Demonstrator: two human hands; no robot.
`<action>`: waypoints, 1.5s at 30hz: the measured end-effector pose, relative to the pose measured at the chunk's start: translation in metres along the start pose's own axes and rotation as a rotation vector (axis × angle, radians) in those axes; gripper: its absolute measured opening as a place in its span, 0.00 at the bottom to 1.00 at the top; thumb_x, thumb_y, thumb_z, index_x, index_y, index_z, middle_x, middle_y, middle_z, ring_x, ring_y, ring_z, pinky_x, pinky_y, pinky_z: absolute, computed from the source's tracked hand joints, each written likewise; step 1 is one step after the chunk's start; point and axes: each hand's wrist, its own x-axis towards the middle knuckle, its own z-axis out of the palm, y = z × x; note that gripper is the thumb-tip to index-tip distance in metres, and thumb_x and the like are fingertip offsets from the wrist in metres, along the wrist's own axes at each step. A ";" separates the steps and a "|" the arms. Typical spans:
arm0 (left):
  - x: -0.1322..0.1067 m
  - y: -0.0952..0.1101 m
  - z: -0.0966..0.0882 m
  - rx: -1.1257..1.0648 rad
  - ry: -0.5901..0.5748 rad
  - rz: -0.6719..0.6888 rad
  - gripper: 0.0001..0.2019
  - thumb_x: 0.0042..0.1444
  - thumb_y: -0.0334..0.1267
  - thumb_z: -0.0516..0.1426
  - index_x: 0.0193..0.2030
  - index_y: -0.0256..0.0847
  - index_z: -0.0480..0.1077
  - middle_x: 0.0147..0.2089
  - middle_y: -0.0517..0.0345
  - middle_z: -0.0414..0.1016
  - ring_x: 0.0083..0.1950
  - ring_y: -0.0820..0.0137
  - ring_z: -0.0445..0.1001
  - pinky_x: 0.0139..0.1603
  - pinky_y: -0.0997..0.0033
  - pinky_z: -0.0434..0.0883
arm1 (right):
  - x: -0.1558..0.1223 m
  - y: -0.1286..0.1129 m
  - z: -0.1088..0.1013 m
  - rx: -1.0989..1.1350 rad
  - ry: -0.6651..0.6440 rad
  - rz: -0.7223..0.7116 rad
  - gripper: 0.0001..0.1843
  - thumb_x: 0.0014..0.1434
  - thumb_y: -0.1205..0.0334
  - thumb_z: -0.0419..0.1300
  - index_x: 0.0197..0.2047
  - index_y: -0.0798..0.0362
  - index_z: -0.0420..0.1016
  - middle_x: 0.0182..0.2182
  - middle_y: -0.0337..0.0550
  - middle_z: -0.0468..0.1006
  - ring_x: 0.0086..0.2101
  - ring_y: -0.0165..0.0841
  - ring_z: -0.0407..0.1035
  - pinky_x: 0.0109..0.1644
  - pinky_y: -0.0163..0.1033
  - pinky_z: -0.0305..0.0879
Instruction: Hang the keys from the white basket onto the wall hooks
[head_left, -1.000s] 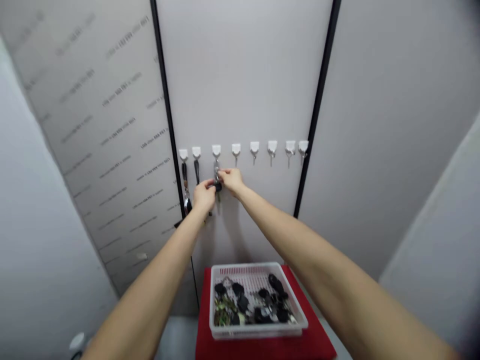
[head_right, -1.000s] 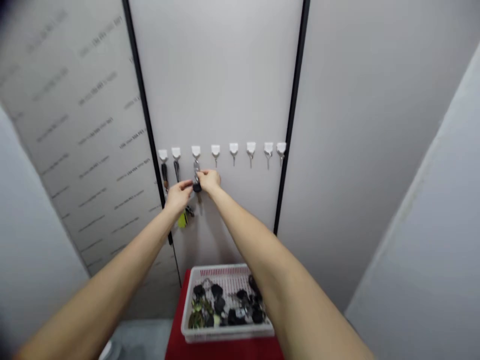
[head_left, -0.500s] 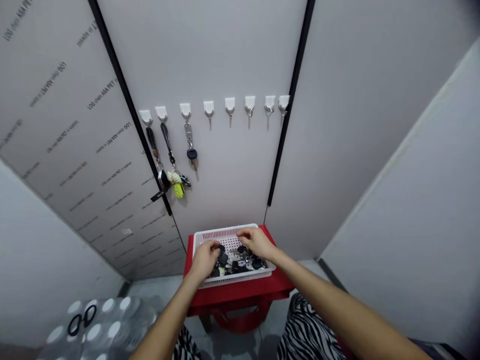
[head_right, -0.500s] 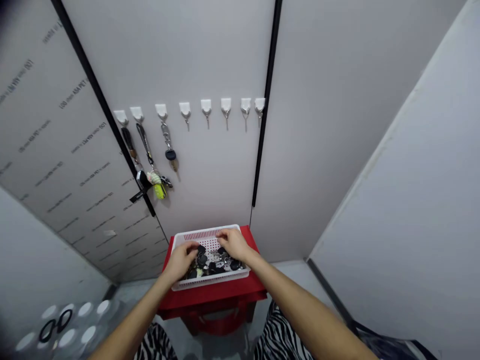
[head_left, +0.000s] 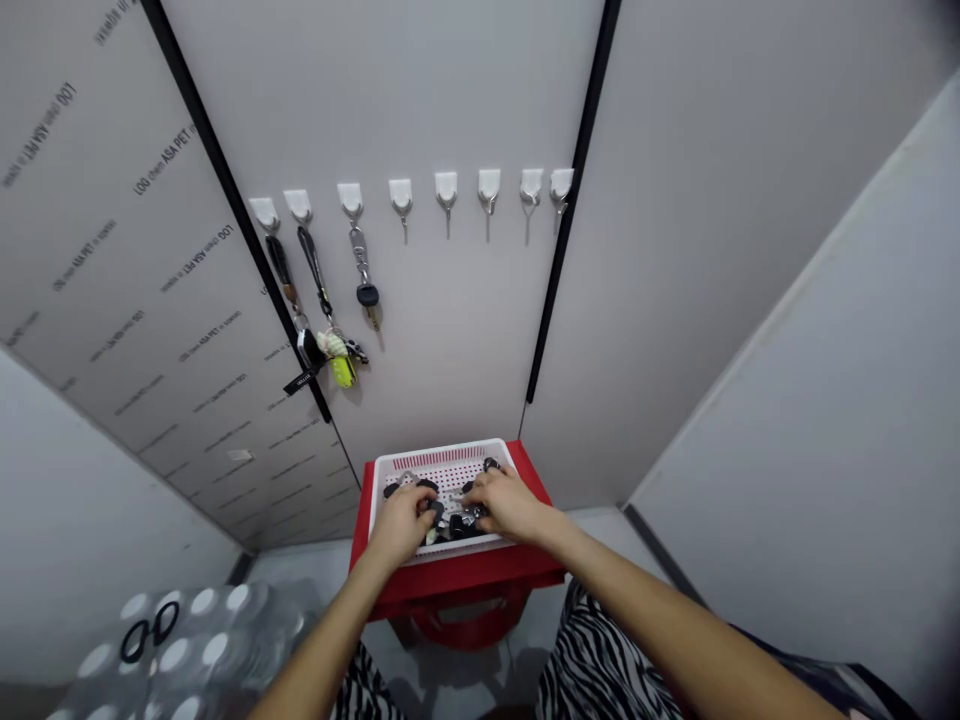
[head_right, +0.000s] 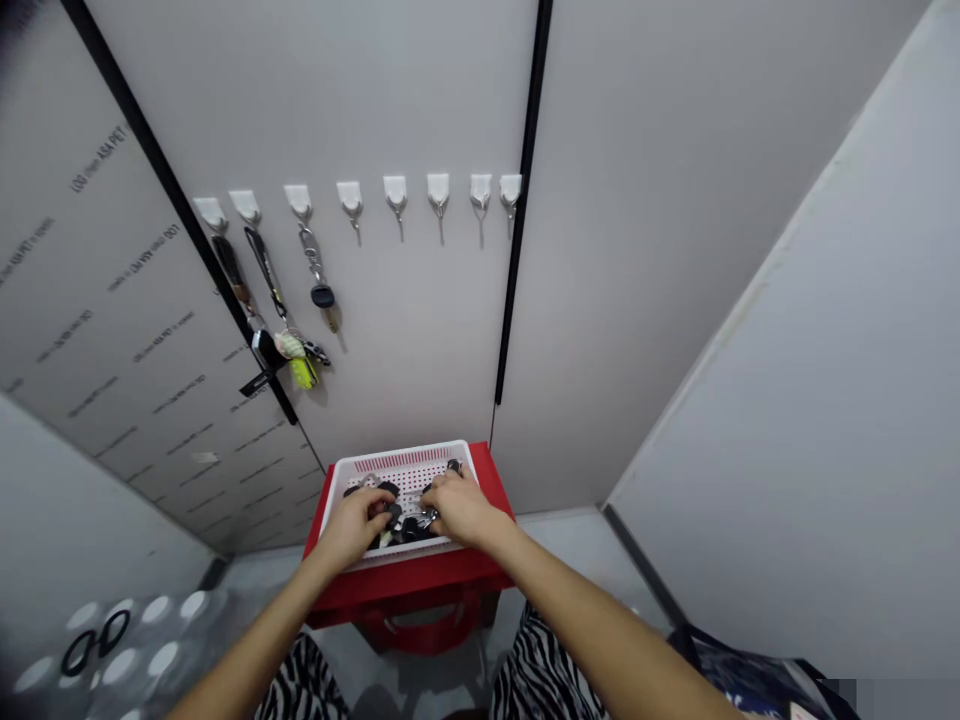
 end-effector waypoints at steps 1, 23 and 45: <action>-0.001 0.000 0.000 -0.004 -0.002 0.010 0.10 0.41 0.34 0.49 0.32 0.41 0.66 0.28 0.59 0.66 0.32 0.73 0.63 0.33 0.75 0.59 | 0.004 -0.001 0.001 -0.035 -0.012 0.010 0.15 0.39 0.62 0.55 0.35 0.48 0.68 0.33 0.44 0.69 0.37 0.36 0.59 0.39 0.40 0.47; 0.016 0.024 -0.012 -0.656 0.096 -0.081 0.15 0.44 0.43 0.46 0.27 0.33 0.66 0.20 0.62 0.64 0.23 0.77 0.60 0.25 0.78 0.59 | 0.024 -0.011 0.000 0.739 0.371 0.191 0.09 0.40 0.67 0.51 0.28 0.57 0.68 0.22 0.38 0.70 0.25 0.27 0.61 0.30 0.31 0.56; 0.119 0.101 -0.188 -0.597 0.672 0.221 0.12 0.41 0.27 0.48 0.35 0.35 0.65 0.36 0.54 0.70 0.37 0.74 0.67 0.41 0.72 0.62 | 0.147 -0.038 -0.214 1.191 0.881 0.070 0.09 0.38 0.62 0.54 0.24 0.59 0.68 0.15 0.34 0.64 0.17 0.21 0.55 0.22 0.29 0.56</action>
